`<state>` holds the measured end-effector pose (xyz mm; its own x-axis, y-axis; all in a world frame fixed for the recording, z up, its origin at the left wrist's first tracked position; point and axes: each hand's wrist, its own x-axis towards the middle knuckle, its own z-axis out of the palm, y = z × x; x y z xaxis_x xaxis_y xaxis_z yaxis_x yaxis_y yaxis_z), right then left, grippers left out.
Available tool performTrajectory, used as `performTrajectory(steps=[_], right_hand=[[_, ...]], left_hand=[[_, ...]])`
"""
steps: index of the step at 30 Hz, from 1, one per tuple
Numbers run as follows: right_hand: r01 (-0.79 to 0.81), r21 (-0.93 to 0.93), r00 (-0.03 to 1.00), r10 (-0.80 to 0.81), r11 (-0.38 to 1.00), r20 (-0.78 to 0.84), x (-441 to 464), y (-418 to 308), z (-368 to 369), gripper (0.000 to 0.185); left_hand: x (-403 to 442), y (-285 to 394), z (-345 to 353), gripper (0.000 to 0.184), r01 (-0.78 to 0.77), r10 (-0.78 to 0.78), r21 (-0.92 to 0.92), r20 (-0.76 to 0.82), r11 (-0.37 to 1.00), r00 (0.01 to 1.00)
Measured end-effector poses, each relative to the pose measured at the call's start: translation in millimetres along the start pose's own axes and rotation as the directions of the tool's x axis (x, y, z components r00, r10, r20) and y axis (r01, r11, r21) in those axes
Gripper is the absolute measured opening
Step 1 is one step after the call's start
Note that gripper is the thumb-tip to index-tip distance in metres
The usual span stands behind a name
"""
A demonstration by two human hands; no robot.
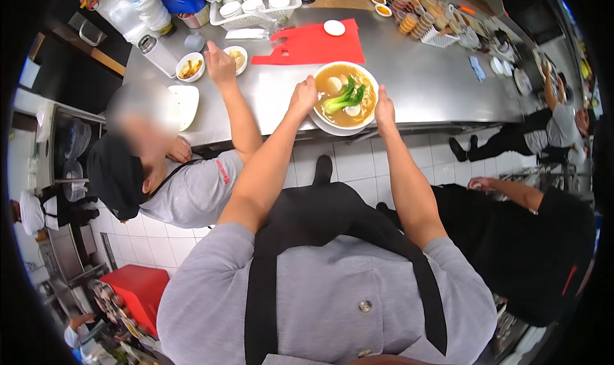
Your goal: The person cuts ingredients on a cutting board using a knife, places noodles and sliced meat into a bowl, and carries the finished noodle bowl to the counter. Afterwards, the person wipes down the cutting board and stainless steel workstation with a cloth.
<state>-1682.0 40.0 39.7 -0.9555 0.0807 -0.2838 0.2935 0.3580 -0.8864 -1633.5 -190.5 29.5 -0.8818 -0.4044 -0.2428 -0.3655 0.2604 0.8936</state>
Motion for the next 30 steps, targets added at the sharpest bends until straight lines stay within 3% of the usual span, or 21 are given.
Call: performTrajectory(steps=[12,14,19,21,23,25,27,29,30], right_hand=[[0.048,-0.076,0.966,-0.027,0.996,0.257,101.2,-5.8,19.4,0.073],[0.004,-0.113,0.973,0.022,0.994,0.232,105.9,-3.3,16.6,0.07],[0.071,-0.181,0.976,-0.03,0.981,0.217,107.1,-14.3,24.3,0.078],[0.09,-0.106,0.968,-0.062,0.99,0.243,121.7,3.7,15.2,0.078],[0.086,-0.125,0.963,-0.05,0.988,0.266,135.7,15.6,14.7,0.079],[0.116,-0.156,0.928,-0.051,0.981,0.369,135.4,8.5,6.6,0.079],[0.136,-0.16,0.937,-0.074,0.978,0.342,136.5,6.4,-7.9,0.084],[0.142,-0.263,0.957,-0.064,0.954,0.284,153.1,2.8,-27.7,0.083],[0.293,-0.361,0.951,-0.231,0.885,0.205,181.1,20.6,-36.9,0.078]], left_hand=[[42.7,0.3,17.6,0.069,0.146,-0.147,-0.02,-0.131,0.989,0.98],[48.3,-2.2,20.9,0.069,0.151,-0.152,-0.023,-0.093,0.988,0.984],[54.8,-11.3,17.6,0.07,0.148,-0.15,-0.028,-0.12,0.989,0.981],[50.5,-5.1,15.6,0.068,0.085,-0.087,-0.037,-0.033,0.996,0.996],[67.5,-33.8,19.0,0.067,0.149,-0.148,-0.134,0.017,0.98,0.989],[62.0,-41.5,11.2,0.061,0.003,-0.012,-0.06,-0.148,0.998,0.989],[28.4,-24.7,-4.8,0.055,-0.124,0.154,0.117,-0.301,0.985,0.941],[-1.4,-39.0,-9.1,0.049,-0.176,0.155,-0.007,-0.446,0.984,0.881],[-32.2,-33.7,-16.8,0.048,-0.121,0.063,-0.135,-0.372,0.983,0.926]])
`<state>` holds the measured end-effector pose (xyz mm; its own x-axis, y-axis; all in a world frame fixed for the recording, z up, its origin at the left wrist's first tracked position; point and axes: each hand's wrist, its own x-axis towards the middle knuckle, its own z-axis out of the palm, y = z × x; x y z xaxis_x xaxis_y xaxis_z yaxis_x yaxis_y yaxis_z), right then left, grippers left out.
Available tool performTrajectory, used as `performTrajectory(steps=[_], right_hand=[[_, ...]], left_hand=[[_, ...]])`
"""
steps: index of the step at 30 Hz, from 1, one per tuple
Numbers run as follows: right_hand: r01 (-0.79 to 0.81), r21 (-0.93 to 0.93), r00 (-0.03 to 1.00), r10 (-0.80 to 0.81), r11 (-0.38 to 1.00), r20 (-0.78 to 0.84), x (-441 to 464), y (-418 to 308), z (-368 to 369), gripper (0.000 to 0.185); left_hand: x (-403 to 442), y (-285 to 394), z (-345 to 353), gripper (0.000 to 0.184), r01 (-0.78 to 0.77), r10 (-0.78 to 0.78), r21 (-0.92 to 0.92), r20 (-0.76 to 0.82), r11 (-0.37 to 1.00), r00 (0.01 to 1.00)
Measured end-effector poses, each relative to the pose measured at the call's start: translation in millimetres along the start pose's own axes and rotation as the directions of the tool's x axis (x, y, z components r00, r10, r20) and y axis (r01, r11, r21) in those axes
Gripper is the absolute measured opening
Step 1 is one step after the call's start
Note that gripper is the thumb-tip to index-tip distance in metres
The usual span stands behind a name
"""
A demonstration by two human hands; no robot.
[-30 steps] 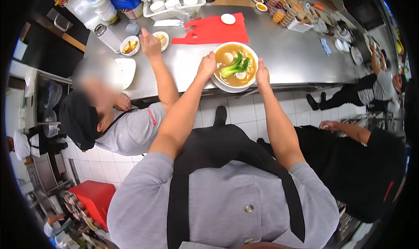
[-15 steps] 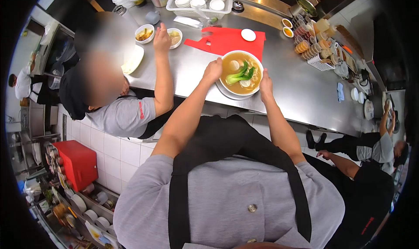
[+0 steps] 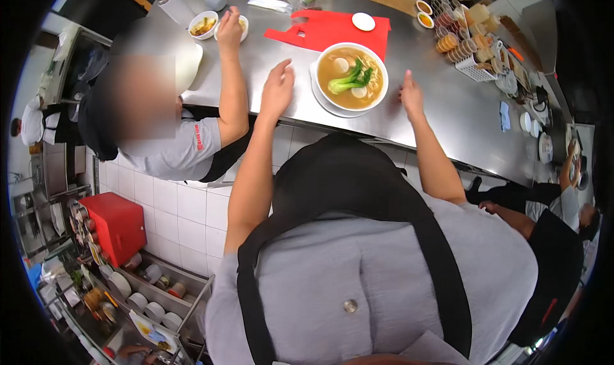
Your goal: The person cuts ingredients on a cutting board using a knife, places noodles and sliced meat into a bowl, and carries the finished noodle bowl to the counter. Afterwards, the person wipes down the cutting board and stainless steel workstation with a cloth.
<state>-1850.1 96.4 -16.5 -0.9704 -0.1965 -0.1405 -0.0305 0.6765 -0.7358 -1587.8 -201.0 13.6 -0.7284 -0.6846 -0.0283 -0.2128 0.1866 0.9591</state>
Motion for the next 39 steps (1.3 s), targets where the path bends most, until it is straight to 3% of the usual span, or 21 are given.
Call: performTrajectory(steps=[1,3,5,7,9,11,13,15,17,18,21,23,25,27,29,31,33,34,36,37,39], right_hand=[[-0.011,-0.005,1.0,0.011,1.0,-0.011,3.6,9.0,-15.3,0.078],[0.157,-0.322,0.971,-0.205,0.934,-0.122,9.4,18.0,-43.6,0.07],[0.118,-0.378,0.946,-0.22,0.918,-0.238,30.5,59.5,-62.2,0.057],[0.1,-0.589,0.905,-0.32,0.802,-0.282,45.1,80.1,-82.1,0.048],[0.021,-0.885,0.991,-0.126,0.464,-0.043,44.5,61.4,-105.9,0.044],[-0.026,-0.993,0.999,-0.04,0.111,-0.031,76.0,125.8,-124.4,0.057],[-0.499,-0.61,0.821,0.113,0.615,-0.559,78.5,101.0,-133.0,0.067],[-0.568,-0.337,0.532,0.022,0.751,-0.846,83.2,62.6,-142.3,0.058],[-0.479,-0.341,0.613,0.03,0.809,-0.789,42.3,-25.0,-145.4,0.061],[-0.476,-0.352,0.594,-0.001,0.806,-0.804,14.8,-69.0,-135.8,0.064],[-0.349,-0.56,0.634,-0.251,0.751,-0.731,6.8,-167.5,-87.1,0.069],[-0.371,-0.711,0.579,-0.45,0.597,-0.68,-12.7,-218.9,-25.7,0.066],[-0.337,-0.722,0.573,-0.478,0.604,-0.666,-34.2,-258.8,41.8,0.066],[-0.3,-0.78,0.74,-0.382,0.549,-0.554,-124.5,-317.9,112.6,0.071],[-0.218,-0.771,0.806,-0.335,0.598,-0.488,-156.4,-330.4,166.6,0.074],[-0.241,-0.83,0.819,-0.354,0.503,-0.452,-172.6,-329.5,221.2,0.06],[-0.092,-0.712,0.811,-0.363,0.697,-0.46,-189.9,-353.9,289.8,0.062],[-0.087,-0.701,0.808,-0.361,0.708,-0.465,-207.3,-361.0,307.3,0.062],[-0.159,-0.846,0.86,-0.349,0.509,-0.372,-258.6,-378.5,346.6,0.061],[-0.151,-0.842,0.861,-0.35,0.517,-0.369,-282.4,-396.3,362.6,0.061],[-0.16,-0.88,0.97,-0.095,0.446,-0.225,-321.9,-431.8,387.5,0.063]], left_hand=[[-29.3,9.5,-19.7,0.047,0.103,-0.095,-0.09,0.08,0.991,0.992],[-79.9,-26.3,-45.6,0.045,0.318,-0.253,-0.31,0.232,0.896,0.939],[-145.3,-114.7,-62.3,0.043,0.455,-0.358,-0.558,0.281,0.693,0.89],[-229.2,-213.1,-62.9,0.048,0.52,-0.618,-0.697,0.141,0.493,0.774],[-317.7,-258.9,-77.9,0.048,0.624,-0.816,-0.672,0.051,0.399,0.576],[-407.1,-272.1,-107.5,0.048,0.729,-0.912,-0.605,0.012,0.32,0.41],[-472.2,-274.9,-134.7,0.048,0.779,-0.955,-0.576,-0.009,0.247,0.296],[-532.6,-273.3,-164.5,0.048,0.803,-0.977,-0.563,-0.032,0.194,0.213],[-584.8,-273.1,-196.3,0.048,0.808,-0.984,-0.565,-0.052,0.168,0.168],[-611.3,-275.6,-214.4,0.048,0.805,-0.987,-0.571,-0.065,0.159,0.15],[-665.5,-277.2,-256.9,0.049,0.771,-0.987,-0.616,-0.115,0.162,0.115],[-692.5,-282.7,-286.9,0.049,0.744,-0.981,-0.641,-0.155,0.192,0.12],[-707.1,-283.8,-318.3,0.049,0.709,-0.969,-0.663,-0.206,0.241,0.136],[-710.9,-285.2,-352.8,0.05,0.653,-0.951,-0.693,-0.26,0.306,0.17],[-700.9,-275.0,-392.2,0.051,0.581,-0.928,-0.724,-0.303,0.371,0.215],[-689.3,-250.7,-430.3,0.055,0.444,-0.89,-0.774,-0.354,0.451,0.287],[-699.0,-241.0,-479.4,0.054,0.398,-0.842,-0.748,-0.415,0.531,0.344],[-702.3,-241.7,-495.3,0.054,0.384,-0.839,-0.753,-0.417,0.534,0.35],[-713.2,-251.4,-527.4,0.054,0.358,-0.832,-0.759,-0.433,0.544,0.347],[-720.7,-256.4,-543.1,0.054,0.35,-0.827,-0.757,-0.442,0.551,0.346],[-735.3,-268.6,-573.2,0.055,0.303,-0.825,-0.777,-0.454,0.551,0.337]])
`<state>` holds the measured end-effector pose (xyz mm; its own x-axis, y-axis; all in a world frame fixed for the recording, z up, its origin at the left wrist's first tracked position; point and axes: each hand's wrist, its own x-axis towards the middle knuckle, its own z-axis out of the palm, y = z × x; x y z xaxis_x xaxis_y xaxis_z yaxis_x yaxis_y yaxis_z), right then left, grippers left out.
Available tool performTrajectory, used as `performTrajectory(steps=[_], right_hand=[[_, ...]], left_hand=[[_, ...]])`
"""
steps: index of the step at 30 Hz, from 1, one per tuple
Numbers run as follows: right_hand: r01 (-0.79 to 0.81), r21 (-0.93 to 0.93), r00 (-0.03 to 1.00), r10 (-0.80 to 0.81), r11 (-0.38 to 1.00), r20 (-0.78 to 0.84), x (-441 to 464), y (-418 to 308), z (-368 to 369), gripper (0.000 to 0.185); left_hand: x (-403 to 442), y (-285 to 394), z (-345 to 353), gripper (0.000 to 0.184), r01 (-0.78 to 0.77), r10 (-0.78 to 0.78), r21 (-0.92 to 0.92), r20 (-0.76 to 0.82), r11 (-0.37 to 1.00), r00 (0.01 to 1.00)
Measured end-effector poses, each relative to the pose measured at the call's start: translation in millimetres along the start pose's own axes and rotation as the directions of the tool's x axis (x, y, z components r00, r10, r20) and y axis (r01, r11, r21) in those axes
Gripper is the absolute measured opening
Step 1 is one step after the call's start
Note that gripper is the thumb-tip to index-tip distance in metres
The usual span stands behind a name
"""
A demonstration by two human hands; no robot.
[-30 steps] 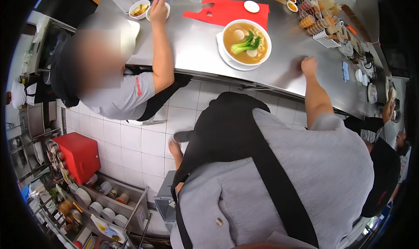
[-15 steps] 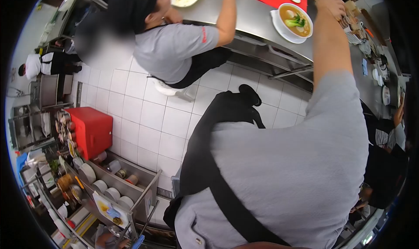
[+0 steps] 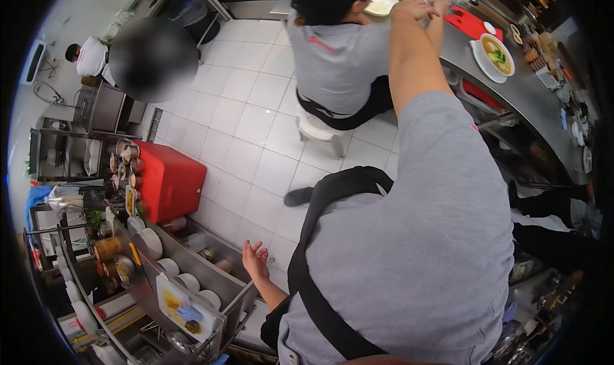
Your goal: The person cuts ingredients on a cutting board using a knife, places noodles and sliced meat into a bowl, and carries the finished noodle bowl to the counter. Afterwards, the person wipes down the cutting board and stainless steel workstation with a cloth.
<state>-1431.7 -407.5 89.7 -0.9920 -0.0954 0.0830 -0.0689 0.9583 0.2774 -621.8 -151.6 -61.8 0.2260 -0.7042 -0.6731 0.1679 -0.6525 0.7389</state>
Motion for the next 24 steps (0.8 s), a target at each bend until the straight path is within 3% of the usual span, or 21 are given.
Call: performTrajectory(steps=[2,4,6,8,10,12,13,17,18,21,23,24], right_hand=[[0.015,-0.046,0.998,-0.012,0.999,0.068,-36.7,-25.1,-19.8,0.064],[0.203,-0.066,0.96,-0.185,0.977,0.209,-96.4,-25.5,-55.8,0.07],[0.227,-0.043,0.941,-0.207,0.973,0.269,-127.9,-42.1,-65.8,0.069],[-0.071,-0.154,0.963,0.109,0.985,0.248,-118.4,-80.0,-42.1,0.066],[0.109,-0.152,0.953,-0.06,0.982,0.296,-177.6,-58.6,-83.2,0.059],[0.228,-0.456,0.899,-0.006,0.86,0.438,-168.7,-71.7,-63.9,0.053],[0.213,-0.495,0.9,0.028,0.842,0.435,-169.7,-77.2,-56.7,0.052],[0.111,-0.313,0.92,0.021,0.943,0.391,-228.6,-77.3,-101.3,0.052],[0.149,-0.214,0.922,-0.057,0.965,0.384,-241.9,-71.6,-114.5,0.051],[0.381,-0.286,0.923,-0.349,0.879,0.16,-250.4,-64.7,-68.2,0.047],[0.564,-0.456,0.788,-0.613,0.689,0.048,-249.1,-51.2,-16.2,0.045],[0.626,-0.557,0.667,-0.745,0.545,0.02,-253.7,-65.1,4.3,0.044]], left_hand=[[31.1,3.3,-34.3,0.055,0.024,-0.024,-0.033,-0.005,0.999,1.0],[59.9,7.8,-69.6,0.055,0.054,-0.054,-0.052,-0.006,0.997,0.999],[83.9,11.0,-103.4,0.055,0.111,-0.104,-0.083,0.078,0.99,0.991],[141.0,-6.1,-151.1,0.056,0.064,-0.06,-0.041,0.105,0.997,0.993],[163.8,5.3,-168.7,0.056,0.025,-0.013,-0.073,0.162,0.997,0.987],[173.2,26.3,-180.7,0.056,0.079,-0.072,-0.029,0.191,0.996,0.979],[185.7,33.4,-187.4,0.056,0.065,-0.064,0.001,0.192,0.998,0.979],[238.7,58.6,-220.1,0.056,0.045,-0.076,0.113,0.285,0.993,0.955],[248.4,65.2,-226.8,0.055,-0.281,0.163,0.282,0.378,0.917,0.911],[222.6,121.6,-202.0,0.052,0.14,-0.137,-0.011,0.156,0.99,0.978],[203.0,132.6,-227.4,0.045,0.007,-0.01,0.019,0.163,1.0,0.987],[195.4,142.1,-243.1,0.045,-0.009,0.009,-0.002,0.148,1.0,0.989]])
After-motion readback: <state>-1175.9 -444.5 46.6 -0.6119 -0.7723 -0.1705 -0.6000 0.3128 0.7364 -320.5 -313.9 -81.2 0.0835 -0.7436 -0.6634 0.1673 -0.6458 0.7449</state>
